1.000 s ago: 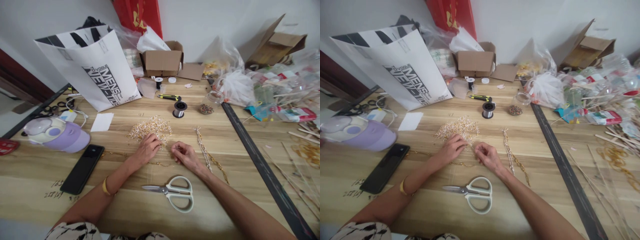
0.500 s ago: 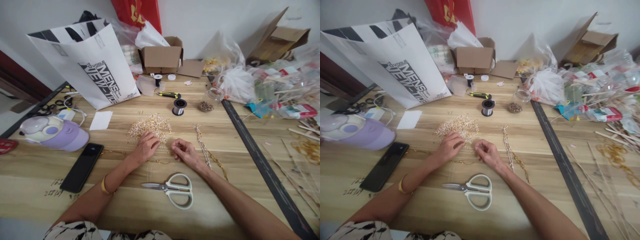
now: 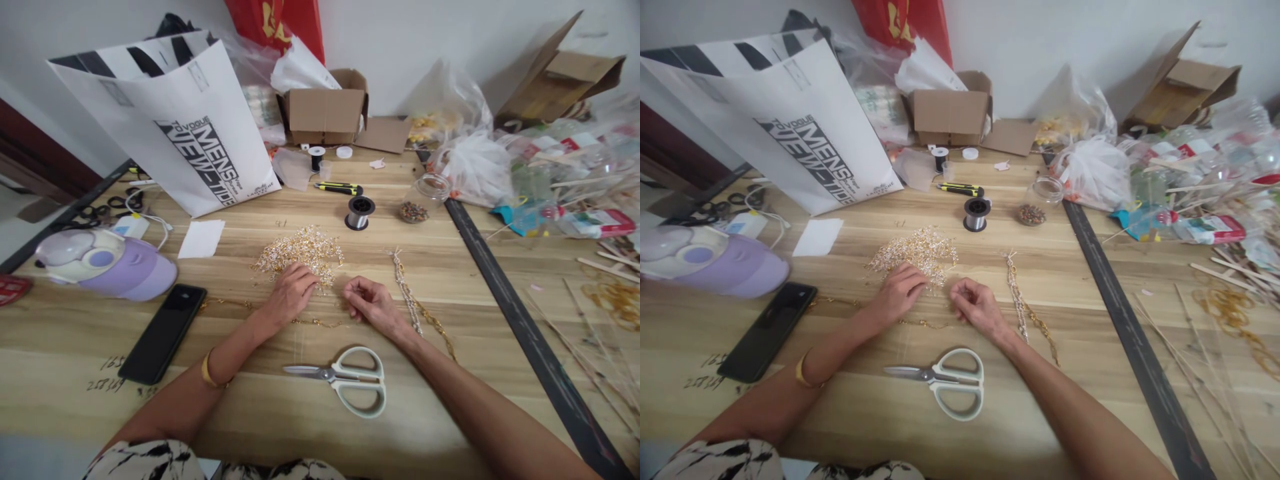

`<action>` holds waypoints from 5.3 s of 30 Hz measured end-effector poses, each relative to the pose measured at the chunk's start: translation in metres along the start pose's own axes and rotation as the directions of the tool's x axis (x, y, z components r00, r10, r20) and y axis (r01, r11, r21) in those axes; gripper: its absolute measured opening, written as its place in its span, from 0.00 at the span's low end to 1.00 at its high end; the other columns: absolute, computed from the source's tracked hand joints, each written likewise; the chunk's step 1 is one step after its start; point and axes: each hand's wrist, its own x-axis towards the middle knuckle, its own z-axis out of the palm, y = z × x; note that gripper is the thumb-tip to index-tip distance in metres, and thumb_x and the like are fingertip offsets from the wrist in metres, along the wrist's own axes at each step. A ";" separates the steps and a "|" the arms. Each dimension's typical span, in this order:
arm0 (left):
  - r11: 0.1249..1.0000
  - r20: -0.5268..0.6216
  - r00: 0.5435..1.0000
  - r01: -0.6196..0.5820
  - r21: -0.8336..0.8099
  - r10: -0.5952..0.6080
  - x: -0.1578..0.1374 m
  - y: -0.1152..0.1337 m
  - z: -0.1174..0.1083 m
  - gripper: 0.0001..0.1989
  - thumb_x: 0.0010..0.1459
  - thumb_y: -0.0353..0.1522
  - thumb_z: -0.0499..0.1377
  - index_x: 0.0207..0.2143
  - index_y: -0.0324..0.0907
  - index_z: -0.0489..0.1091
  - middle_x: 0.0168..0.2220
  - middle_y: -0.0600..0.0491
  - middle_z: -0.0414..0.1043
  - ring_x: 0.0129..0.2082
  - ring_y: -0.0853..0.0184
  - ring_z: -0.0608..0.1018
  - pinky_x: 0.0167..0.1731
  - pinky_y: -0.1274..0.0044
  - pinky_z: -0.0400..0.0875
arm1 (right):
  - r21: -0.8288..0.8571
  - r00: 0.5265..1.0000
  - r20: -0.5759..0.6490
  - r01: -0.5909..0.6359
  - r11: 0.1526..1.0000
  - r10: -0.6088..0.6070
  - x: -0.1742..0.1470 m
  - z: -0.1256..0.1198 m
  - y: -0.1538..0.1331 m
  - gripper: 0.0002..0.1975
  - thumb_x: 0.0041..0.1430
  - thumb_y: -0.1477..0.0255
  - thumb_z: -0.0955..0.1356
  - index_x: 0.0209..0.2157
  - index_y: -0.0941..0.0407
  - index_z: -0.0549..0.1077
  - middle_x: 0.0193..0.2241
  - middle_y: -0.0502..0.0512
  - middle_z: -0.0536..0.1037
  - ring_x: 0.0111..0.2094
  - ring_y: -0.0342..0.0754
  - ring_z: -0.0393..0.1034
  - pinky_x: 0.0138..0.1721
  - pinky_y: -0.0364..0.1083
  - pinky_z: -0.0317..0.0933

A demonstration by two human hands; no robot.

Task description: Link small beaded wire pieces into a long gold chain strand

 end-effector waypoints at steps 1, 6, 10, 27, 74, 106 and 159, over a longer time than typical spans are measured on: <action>1.000 -0.022 1.000 0.009 -0.023 -0.009 0.000 -0.001 0.001 0.07 0.59 0.26 0.53 0.34 0.40 0.71 0.32 0.51 0.72 0.36 0.65 0.69 0.40 0.71 0.66 | -0.003 1.000 0.002 0.000 1.000 0.000 0.000 0.000 0.000 0.15 0.52 0.59 0.68 0.30 0.58 0.65 0.16 0.45 0.66 0.15 0.37 0.60 0.14 0.37 0.55; 0.983 -0.089 0.990 0.096 -0.157 -0.111 0.003 -0.004 0.001 0.05 0.57 0.25 0.55 0.33 0.40 0.71 0.32 0.51 0.75 0.35 0.66 0.72 0.38 0.72 0.67 | -0.009 1.000 0.008 0.009 1.000 -0.009 0.000 0.000 -0.001 0.14 0.53 0.60 0.68 0.30 0.58 0.65 0.16 0.45 0.67 0.15 0.37 0.60 0.14 0.36 0.56; 0.974 -0.115 0.980 0.142 -0.178 -0.164 0.004 -0.006 -0.001 0.03 0.55 0.26 0.58 0.31 0.41 0.71 0.31 0.53 0.75 0.33 0.66 0.73 0.38 0.72 0.66 | -0.011 1.000 0.013 0.011 1.000 -0.011 0.000 0.000 -0.001 0.14 0.53 0.60 0.68 0.29 0.57 0.65 0.16 0.45 0.66 0.16 0.37 0.60 0.14 0.36 0.56; 0.999 0.027 0.999 0.043 0.005 -0.043 0.002 -0.002 -0.005 0.08 0.60 0.27 0.52 0.30 0.39 0.69 0.31 0.51 0.68 0.37 0.64 0.66 0.41 0.70 0.64 | -0.036 0.999 0.023 0.025 0.999 -0.024 0.000 0.001 -0.001 0.15 0.53 0.59 0.67 0.29 0.57 0.64 0.16 0.45 0.66 0.16 0.37 0.60 0.14 0.36 0.56; 0.970 -0.111 0.983 0.121 -0.208 -0.147 0.001 -0.010 0.002 0.05 0.52 0.24 0.59 0.32 0.40 0.72 0.31 0.52 0.75 0.34 0.66 0.73 0.37 0.74 0.68 | -0.040 0.999 0.025 0.036 0.999 -0.035 0.000 0.001 -0.001 0.13 0.53 0.62 0.67 0.29 0.58 0.65 0.15 0.45 0.66 0.15 0.37 0.59 0.14 0.36 0.56; 0.966 -0.075 0.987 0.122 -0.227 -0.143 0.001 -0.007 0.000 0.07 0.54 0.23 0.56 0.32 0.41 0.72 0.32 0.51 0.75 0.36 0.65 0.73 0.38 0.72 0.67 | -0.067 0.998 0.052 0.044 0.997 -0.041 0.000 0.000 0.001 0.12 0.54 0.63 0.66 0.29 0.57 0.64 0.16 0.45 0.66 0.15 0.37 0.59 0.15 0.36 0.56; 0.568 0.144 0.850 0.454 -0.686 -0.506 0.015 0.021 -0.011 0.10 0.48 0.36 0.63 0.29 0.37 0.73 0.28 0.50 0.79 0.30 0.65 0.79 0.34 0.75 0.74 | -0.004 0.992 0.066 0.104 0.995 -0.103 0.001 -0.002 0.003 0.06 0.53 0.69 0.65 0.30 0.58 0.66 0.17 0.45 0.67 0.15 0.36 0.62 0.15 0.34 0.58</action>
